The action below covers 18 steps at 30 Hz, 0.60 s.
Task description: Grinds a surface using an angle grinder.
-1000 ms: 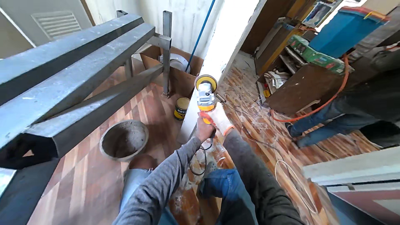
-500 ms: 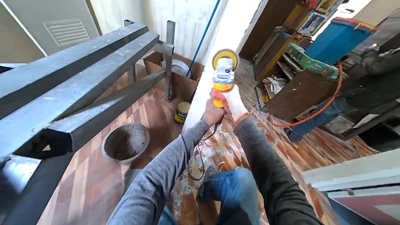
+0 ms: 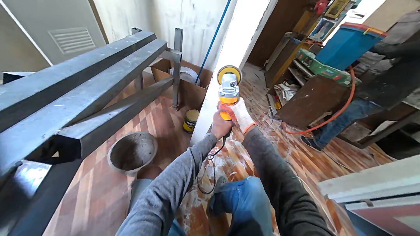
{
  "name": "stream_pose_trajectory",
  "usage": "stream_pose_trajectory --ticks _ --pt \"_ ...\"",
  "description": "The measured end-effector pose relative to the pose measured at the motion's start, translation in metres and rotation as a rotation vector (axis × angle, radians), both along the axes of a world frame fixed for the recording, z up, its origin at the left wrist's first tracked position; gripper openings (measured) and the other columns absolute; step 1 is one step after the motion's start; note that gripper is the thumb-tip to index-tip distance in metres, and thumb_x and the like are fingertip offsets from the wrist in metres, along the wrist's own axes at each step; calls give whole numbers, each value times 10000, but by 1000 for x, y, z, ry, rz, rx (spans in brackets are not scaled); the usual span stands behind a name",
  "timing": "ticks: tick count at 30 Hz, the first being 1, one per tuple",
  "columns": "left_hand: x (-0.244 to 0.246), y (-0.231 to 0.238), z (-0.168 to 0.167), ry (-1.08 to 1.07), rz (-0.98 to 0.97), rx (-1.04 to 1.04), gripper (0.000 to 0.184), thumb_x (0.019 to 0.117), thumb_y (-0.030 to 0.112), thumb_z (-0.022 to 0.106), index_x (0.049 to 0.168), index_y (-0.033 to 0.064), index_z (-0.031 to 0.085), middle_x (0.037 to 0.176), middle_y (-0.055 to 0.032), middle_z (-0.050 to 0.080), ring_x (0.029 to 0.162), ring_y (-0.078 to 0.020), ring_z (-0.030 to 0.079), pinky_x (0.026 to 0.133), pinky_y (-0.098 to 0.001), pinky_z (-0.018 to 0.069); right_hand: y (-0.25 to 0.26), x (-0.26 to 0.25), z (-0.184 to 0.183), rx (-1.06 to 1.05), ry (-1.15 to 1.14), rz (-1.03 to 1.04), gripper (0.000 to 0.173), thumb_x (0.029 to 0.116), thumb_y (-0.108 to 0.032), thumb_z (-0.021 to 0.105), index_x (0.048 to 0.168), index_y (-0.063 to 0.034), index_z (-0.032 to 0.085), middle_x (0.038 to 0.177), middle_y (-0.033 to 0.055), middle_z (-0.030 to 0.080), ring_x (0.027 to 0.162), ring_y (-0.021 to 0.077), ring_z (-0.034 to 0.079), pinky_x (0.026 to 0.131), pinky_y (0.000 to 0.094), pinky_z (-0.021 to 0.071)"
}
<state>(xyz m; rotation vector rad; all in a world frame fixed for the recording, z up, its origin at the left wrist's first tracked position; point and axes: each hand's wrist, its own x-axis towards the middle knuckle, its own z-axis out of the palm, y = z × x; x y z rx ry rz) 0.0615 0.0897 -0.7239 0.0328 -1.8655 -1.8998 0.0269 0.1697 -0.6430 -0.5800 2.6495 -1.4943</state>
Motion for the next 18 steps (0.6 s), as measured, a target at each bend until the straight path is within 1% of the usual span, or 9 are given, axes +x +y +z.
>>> stream_pose_trajectory --ticks 3,5,8,10,12,13,15,16,18 --pt "-1 -5 13 -17 -29 -32 335 659 65 833 955 60 676 811 -40 716 744 -136 705 722 -378 608 7 5 7 -13 -23 -2 629 825 -329 834 1364 -144 570 1102 82 706 921 181 686 764 405 589" --pt "-8 -7 31 37 -43 -52 336 699 46 845 988 60 675 824 -62 710 734 -165 698 694 -410 606 10 2 21 -64 12 11 585 859 -319 810 1370 -157 575 1126 73 705 935 169 682 758 396 587" --pt "-20 -7 63 143 -13 -71 349 689 55 843 994 69 674 847 -69 708 734 -175 689 653 -413 593 -5 -18 62 -203 146 61 544 788 -179 852 1258 -42 613 1051 77 735 958 150 722 857 354 627" --pt "-33 -7 81 201 10 -74 389 653 90 845 1002 71 673 855 -46 718 766 -147 703 700 -391 612 -8 -26 86 -260 200 95 534 731 -142 862 1197 -17 633 1002 83 748 929 168 736 842 367 639" --pt "-39 -6 95 225 16 -90 409 633 100 864 994 64 674 857 -39 721 788 -135 708 742 -383 619 -5 -31 98 -313 209 148 473 738 -118 840 1156 -8 648 978 94 744 923 182 733 836 375 636" --pt "-38 -4 98 207 17 -106 409 635 110 864 994 67 672 854 -43 716 779 -142 704 726 -390 616 -2 -32 99 -335 205 176 442 752 -110 831 1140 -3 649 966 98 736 918 182 725 833 375 630" --pt "-26 5 90 161 -3 -109 420 693 121 857 1062 69 663 886 -91 702 771 -204 693 669 -441 596 6 -23 92 -313 217 128 531 718 -128 858 1184 -16 630 991 100 737 915 188 730 815 383 638" --pt "-23 11 78 147 -2 -84 428 706 130 846 1084 77 653 890 -99 695 761 -219 685 646 -454 590 12 -12 85 -218 230 77 597 731 -175 872 1250 -53 603 1031 81 731 921 176 725 807 379 634" --pt "-19 25 53 109 -6 35 445 698 75 836 1095 61 636 895 -99 694 780 -217 690 680 -461 599 26 7 62 23 215 11 655 777 -305 867 1333 -136 563 1069 66 706 899 186 703 744 423 611"
